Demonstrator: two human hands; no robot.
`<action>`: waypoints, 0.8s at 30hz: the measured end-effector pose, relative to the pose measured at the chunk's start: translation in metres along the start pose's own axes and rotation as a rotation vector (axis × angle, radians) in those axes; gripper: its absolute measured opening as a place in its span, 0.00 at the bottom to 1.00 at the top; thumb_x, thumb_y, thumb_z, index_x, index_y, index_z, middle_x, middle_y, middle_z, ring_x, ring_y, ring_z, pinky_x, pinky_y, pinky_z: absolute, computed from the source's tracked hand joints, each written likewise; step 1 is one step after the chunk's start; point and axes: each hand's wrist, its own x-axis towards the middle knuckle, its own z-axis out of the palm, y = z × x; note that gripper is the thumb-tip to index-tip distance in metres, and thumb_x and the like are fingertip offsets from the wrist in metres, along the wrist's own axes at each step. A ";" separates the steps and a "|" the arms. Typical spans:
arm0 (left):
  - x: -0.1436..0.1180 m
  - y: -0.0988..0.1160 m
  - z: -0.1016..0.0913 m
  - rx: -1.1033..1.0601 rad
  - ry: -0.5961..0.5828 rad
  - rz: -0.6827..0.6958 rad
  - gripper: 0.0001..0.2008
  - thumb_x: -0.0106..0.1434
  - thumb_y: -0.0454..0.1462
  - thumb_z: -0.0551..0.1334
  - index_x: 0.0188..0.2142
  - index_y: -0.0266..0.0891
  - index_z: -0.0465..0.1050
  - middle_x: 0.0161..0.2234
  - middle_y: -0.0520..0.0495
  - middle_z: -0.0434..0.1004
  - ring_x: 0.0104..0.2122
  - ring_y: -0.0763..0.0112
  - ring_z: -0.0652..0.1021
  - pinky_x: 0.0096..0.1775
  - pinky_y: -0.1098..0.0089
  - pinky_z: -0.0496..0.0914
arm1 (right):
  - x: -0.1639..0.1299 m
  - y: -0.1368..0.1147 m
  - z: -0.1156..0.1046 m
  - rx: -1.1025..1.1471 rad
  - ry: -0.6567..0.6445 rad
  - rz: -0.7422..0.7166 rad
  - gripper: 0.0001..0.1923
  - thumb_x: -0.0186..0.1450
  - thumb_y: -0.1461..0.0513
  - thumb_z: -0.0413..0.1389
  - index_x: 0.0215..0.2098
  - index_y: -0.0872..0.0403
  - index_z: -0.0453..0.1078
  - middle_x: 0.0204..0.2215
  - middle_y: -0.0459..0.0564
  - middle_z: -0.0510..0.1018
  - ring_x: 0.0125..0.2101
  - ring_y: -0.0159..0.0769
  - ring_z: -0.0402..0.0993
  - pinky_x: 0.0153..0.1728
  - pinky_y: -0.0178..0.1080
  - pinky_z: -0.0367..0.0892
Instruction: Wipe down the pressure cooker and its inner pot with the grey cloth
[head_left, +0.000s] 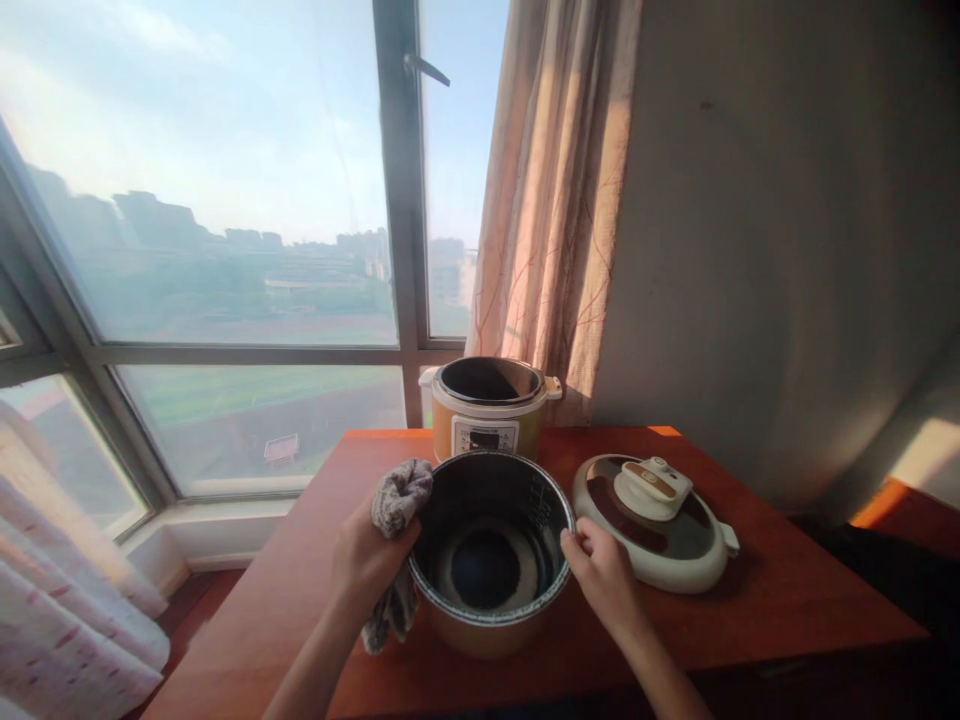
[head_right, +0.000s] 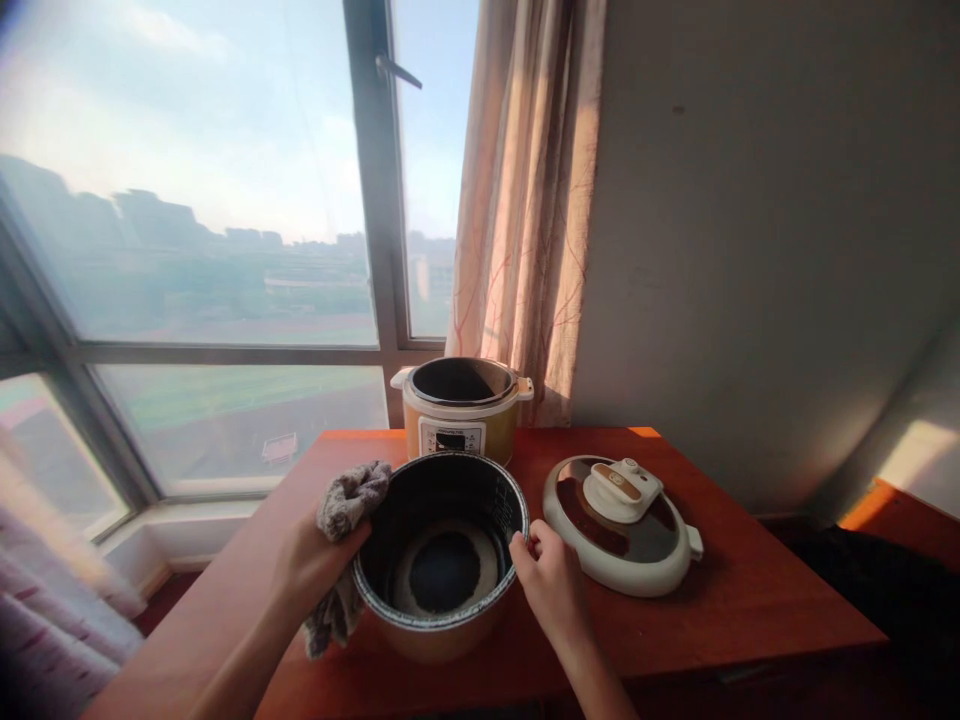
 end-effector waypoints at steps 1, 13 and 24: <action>0.002 0.000 0.001 0.000 -0.001 -0.006 0.20 0.56 0.42 0.61 0.48 0.45 0.76 0.42 0.49 0.84 0.43 0.56 0.82 0.42 0.67 0.73 | 0.001 -0.001 0.001 -0.008 0.004 -0.002 0.18 0.61 0.49 0.51 0.22 0.48 0.51 0.16 0.39 0.57 0.20 0.32 0.56 0.24 0.37 0.49; 0.025 -0.009 0.007 0.045 -0.003 -0.020 0.18 0.56 0.42 0.61 0.47 0.43 0.75 0.42 0.45 0.84 0.44 0.56 0.82 0.43 0.67 0.73 | 0.015 -0.007 0.017 -0.047 0.056 -0.017 0.17 0.60 0.50 0.50 0.20 0.48 0.52 0.14 0.40 0.61 0.19 0.33 0.57 0.24 0.37 0.50; 0.040 -0.013 0.008 -0.006 -0.006 -0.018 0.19 0.56 0.41 0.62 0.48 0.41 0.75 0.45 0.45 0.84 0.46 0.56 0.81 0.48 0.65 0.73 | 0.023 -0.011 0.028 -0.094 0.101 -0.037 0.17 0.60 0.51 0.50 0.19 0.48 0.54 0.14 0.42 0.64 0.19 0.34 0.58 0.23 0.37 0.50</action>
